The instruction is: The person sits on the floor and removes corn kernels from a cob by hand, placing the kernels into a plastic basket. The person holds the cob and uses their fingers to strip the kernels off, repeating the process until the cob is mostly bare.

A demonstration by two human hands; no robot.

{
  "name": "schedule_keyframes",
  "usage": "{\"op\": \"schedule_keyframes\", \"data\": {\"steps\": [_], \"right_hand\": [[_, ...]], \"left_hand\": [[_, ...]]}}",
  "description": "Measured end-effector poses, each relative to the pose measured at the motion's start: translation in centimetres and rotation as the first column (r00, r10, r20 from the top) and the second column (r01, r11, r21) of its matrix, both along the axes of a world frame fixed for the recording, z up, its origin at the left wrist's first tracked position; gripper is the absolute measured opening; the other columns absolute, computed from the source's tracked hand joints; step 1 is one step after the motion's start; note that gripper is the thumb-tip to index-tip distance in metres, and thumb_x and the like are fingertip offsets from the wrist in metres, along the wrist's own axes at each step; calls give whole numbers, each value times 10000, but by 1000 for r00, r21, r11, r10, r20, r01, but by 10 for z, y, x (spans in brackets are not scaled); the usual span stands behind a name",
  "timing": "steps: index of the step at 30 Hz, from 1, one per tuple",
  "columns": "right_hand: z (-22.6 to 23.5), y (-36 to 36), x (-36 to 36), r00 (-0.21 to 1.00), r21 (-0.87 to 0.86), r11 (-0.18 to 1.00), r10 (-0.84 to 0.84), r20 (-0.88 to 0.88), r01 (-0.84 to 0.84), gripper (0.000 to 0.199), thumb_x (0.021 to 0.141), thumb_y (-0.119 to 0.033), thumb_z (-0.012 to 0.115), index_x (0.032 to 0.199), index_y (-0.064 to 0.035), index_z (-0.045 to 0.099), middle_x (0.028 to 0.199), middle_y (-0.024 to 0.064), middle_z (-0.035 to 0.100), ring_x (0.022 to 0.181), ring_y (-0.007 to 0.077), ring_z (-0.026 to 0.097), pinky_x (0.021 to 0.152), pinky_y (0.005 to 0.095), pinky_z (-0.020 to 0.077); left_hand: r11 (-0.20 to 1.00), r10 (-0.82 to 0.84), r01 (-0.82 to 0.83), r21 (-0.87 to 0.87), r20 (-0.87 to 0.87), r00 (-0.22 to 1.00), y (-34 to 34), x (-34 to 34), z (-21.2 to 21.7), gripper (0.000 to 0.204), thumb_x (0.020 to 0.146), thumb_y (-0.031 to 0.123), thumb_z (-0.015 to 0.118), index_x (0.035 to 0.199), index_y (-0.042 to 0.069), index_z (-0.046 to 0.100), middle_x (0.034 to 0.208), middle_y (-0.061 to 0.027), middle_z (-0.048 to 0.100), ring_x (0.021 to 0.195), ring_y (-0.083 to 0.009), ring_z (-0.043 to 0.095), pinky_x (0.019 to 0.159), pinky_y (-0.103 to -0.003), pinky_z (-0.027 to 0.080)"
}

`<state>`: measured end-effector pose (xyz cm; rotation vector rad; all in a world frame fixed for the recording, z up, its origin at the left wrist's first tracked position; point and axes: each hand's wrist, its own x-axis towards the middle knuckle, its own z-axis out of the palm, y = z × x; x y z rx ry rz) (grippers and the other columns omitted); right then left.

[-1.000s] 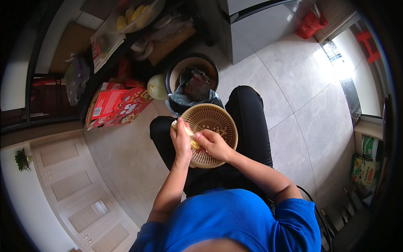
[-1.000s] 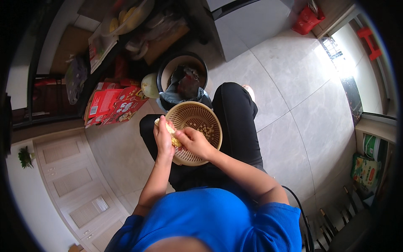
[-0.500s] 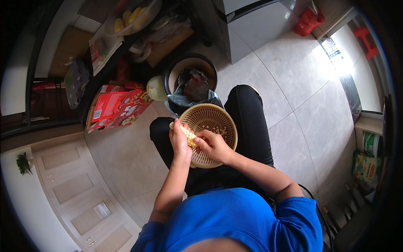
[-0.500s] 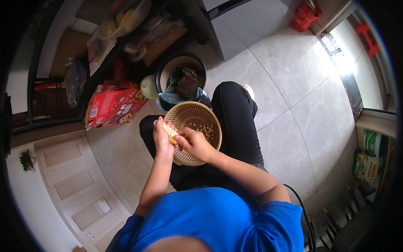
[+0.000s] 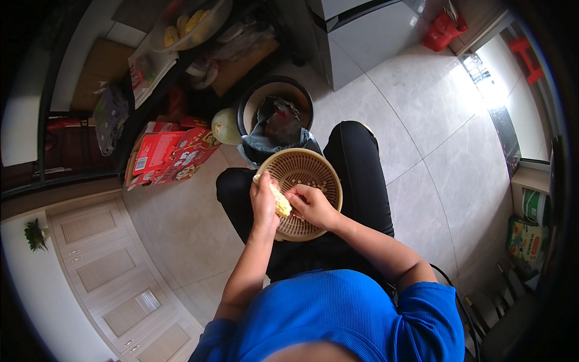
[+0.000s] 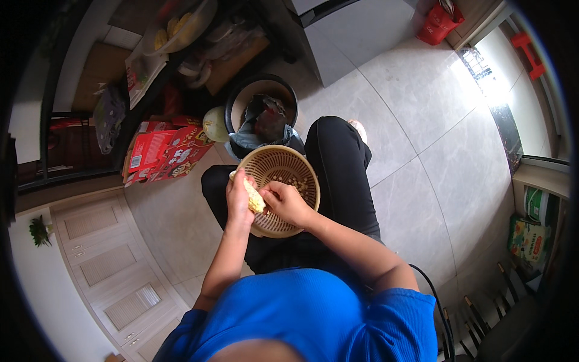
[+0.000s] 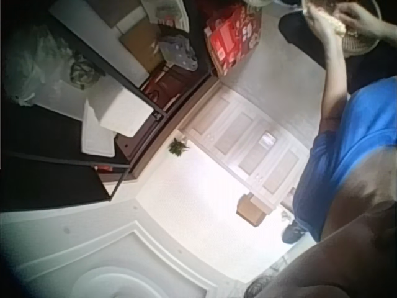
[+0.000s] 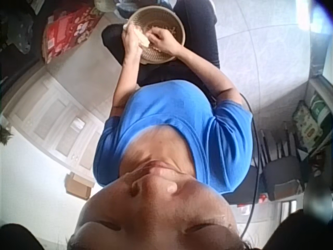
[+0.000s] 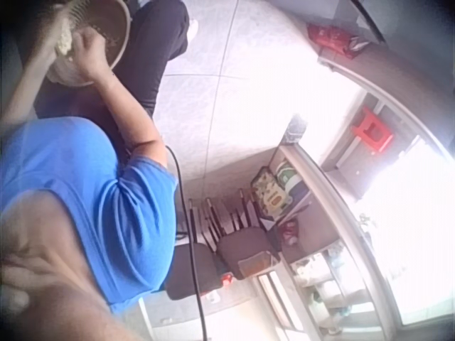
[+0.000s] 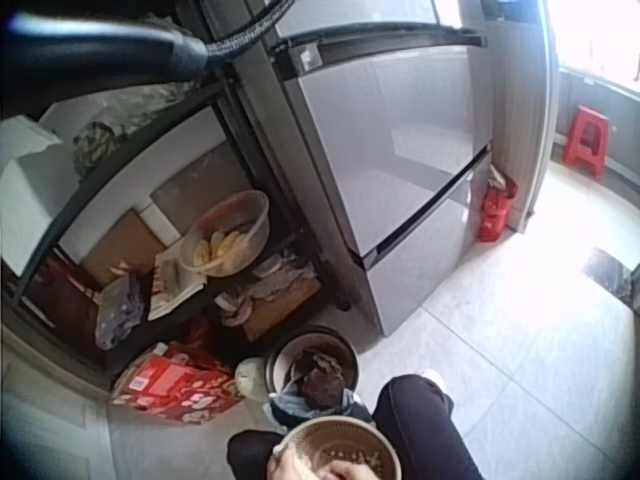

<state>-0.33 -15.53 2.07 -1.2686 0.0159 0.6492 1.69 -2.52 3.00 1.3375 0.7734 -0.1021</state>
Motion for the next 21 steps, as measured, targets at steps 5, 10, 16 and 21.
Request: {"op": "schedule_keyframes", "data": {"steps": [5,10,16,21], "right_hand": [[-6,4,-8,997,39,999,-10,79,7,207,918,-193,497,949,6,547,704,20,560,584,70,519,551,216,434],[12,3,-7,991,-70,997,39,127,-30,209,912,-183,500,923,19,552,655,64,576,576,97,564,544,244,452],[-12,11,-11,990,-81,994,-62,123,73,228,923,-180,463,841,10,561,640,95,591,570,144,581,538,296,458],[-26,11,-7,964,-171,985,43,264,3,344,906,-339,505,948,-8,589,745,60,589,658,105,527,584,271,451]], "left_hand": [[990,11,-6,142,-38,999,-4,3,8,255,906,274,475,884,20,483,783,-21,471,688,-99,474,613,-245,412],[998,-2,7,70,-79,997,3,1,0,253,899,273,486,893,20,487,773,-19,473,687,-100,474,606,-248,414],[998,40,-38,54,-37,999,-2,1,-8,185,883,247,527,801,85,497,672,17,466,574,-80,448,520,-223,382],[757,-218,276,593,-168,961,-2,0,1,488,837,430,504,996,-24,579,977,-216,610,923,-325,590,789,-377,444]]}}
